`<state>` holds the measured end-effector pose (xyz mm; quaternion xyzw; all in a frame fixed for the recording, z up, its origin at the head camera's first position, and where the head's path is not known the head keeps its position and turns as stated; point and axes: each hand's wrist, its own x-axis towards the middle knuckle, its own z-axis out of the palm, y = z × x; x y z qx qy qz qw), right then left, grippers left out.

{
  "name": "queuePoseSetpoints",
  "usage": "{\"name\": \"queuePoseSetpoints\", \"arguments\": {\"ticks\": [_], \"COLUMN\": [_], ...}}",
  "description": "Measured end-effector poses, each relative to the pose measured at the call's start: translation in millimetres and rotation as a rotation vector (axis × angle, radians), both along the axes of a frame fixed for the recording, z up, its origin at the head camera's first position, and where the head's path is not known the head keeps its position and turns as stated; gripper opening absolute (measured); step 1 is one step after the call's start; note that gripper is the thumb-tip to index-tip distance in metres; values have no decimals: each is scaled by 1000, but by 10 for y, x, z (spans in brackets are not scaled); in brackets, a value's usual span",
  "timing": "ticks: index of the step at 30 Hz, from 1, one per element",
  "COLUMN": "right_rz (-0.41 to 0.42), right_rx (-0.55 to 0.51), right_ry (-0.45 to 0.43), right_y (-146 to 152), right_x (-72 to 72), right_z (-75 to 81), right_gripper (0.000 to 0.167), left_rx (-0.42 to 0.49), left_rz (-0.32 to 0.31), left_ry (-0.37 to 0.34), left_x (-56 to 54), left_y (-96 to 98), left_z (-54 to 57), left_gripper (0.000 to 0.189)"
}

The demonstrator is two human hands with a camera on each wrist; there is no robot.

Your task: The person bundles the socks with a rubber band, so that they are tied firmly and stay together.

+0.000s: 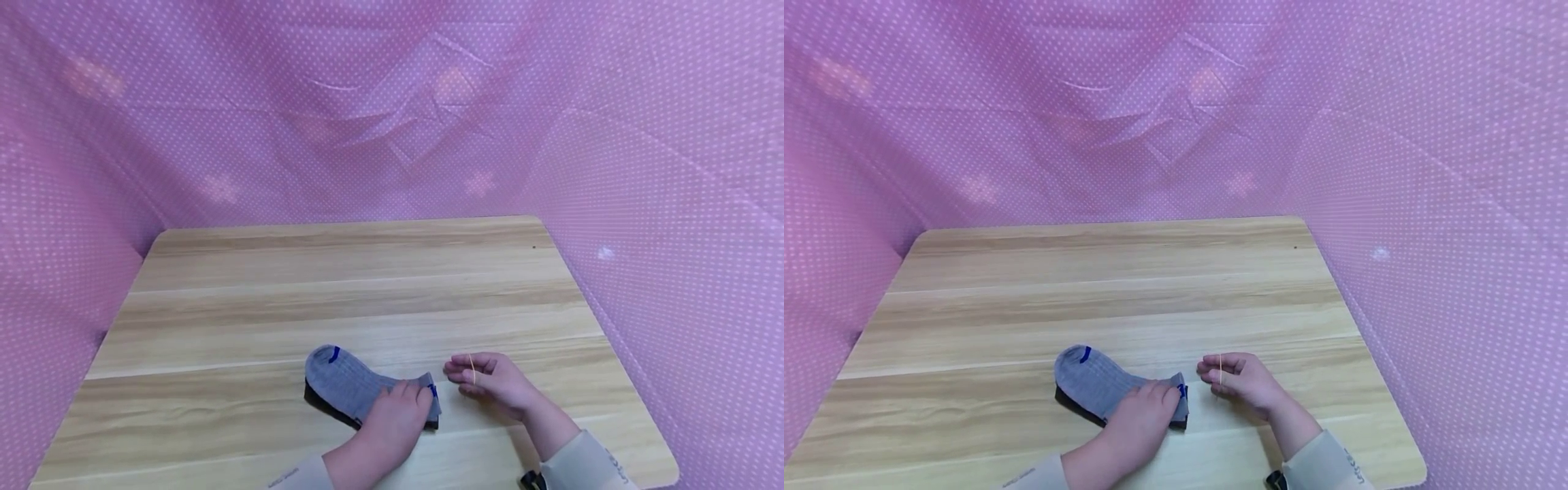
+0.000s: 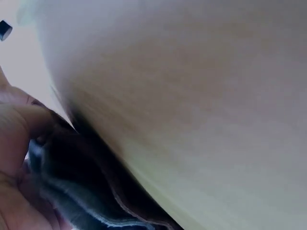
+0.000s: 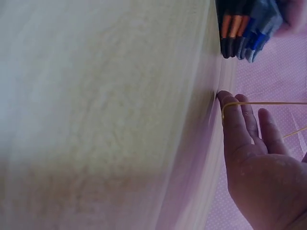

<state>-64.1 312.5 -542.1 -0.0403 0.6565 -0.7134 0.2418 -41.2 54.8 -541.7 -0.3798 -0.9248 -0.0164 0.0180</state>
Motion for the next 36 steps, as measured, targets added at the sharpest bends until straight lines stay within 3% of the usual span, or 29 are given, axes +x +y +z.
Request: {"name": "queuePoseSetpoints", "arguments": {"ticks": [7,12,16,21,26,29,33,36], "right_rz": [-5,41,62,69,67,66,65,60], "right_rx": [10,68,104,101,94,65,15,-14], "right_ry": [25,159,252,252,242,225,196,178], "right_y": [-57,-156,-214,-254,-286,-286,-284,-287], "right_x": [32,66,73,81,88,87,101,116], "right_z": [-30,-50,-43,-43,-54,-75,-80,-72], "right_gripper": [53,49,48,46,47,47,48,48], "left_rx": [144,192,176,147,244,383,562,622], "left_rz": [-6,2,0,-22,-5,95,296,364], "left_ry": [76,126,121,107,53,-74,-255,-286], "left_x": [-46,-103,-132,-135,-132,-112,-67,-45], "left_y": [-45,-84,-101,-97,-127,-143,-127,-117], "left_z": [-24,-42,-38,-34,-18,10,39,39], "left_gripper": [20,20,28,35,22,20,25,31]}}
